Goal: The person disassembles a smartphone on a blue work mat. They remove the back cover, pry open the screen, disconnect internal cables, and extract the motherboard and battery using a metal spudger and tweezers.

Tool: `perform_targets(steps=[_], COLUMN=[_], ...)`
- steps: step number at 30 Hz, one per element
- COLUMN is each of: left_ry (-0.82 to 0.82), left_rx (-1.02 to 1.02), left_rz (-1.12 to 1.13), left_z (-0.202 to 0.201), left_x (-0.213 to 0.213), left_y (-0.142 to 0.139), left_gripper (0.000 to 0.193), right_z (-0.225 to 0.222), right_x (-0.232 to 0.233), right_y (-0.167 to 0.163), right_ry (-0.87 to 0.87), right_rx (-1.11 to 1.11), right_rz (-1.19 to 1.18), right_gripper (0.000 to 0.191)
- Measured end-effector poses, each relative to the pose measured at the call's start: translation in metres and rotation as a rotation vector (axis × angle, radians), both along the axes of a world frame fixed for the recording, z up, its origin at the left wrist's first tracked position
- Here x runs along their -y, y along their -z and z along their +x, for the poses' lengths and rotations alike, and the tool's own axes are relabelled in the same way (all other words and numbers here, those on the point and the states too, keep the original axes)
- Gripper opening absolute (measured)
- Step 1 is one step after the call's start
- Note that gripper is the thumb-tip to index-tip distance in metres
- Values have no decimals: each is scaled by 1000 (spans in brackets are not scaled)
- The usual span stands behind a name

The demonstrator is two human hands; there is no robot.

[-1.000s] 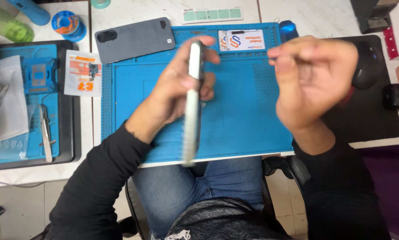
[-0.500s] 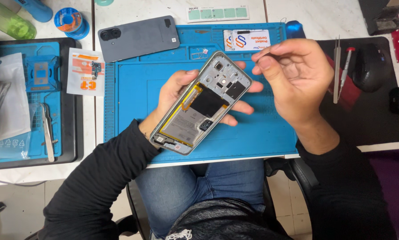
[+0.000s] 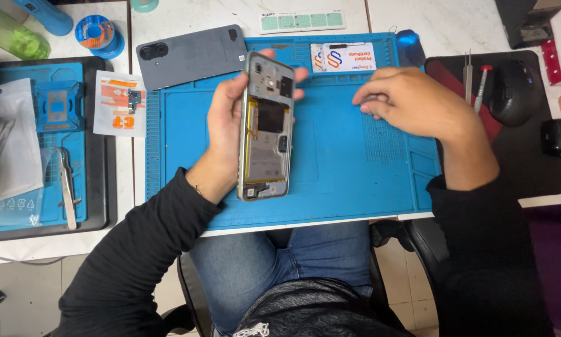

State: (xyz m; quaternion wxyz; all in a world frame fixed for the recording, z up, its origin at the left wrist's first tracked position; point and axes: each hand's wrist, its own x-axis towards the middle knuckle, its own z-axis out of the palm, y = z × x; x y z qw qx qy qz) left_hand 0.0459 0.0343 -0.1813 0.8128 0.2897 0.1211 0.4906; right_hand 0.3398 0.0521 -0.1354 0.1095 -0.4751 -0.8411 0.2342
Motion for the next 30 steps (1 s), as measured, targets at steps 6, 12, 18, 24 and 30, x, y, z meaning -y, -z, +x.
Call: perform_targets(steps=[6, 12, 18, 24, 30], left_ry=[-139, -249, -166, -98, -7], left_rx=[-149, -458, -390, -637, -1195], left_rz=[35, 319, 599, 867, 772], left_z=[2, -7, -12, -15, -52], left_x=[3, 12, 20, 26, 31], left_y=[-2, -21, -16, -17, -29], left_gripper=[54, 75, 73, 83, 101], right_z=[4, 9, 14, 17, 14], right_x=[-11, -8, -4, 16, 95], right_y=[23, 27, 26, -10, -48], right_ry=[105, 66, 136, 281, 50], right_rx=[175, 76, -53, -23, -101], right_rz=[-63, 45, -19, 33, 480], right_gripper=[18, 18, 19, 25, 13])
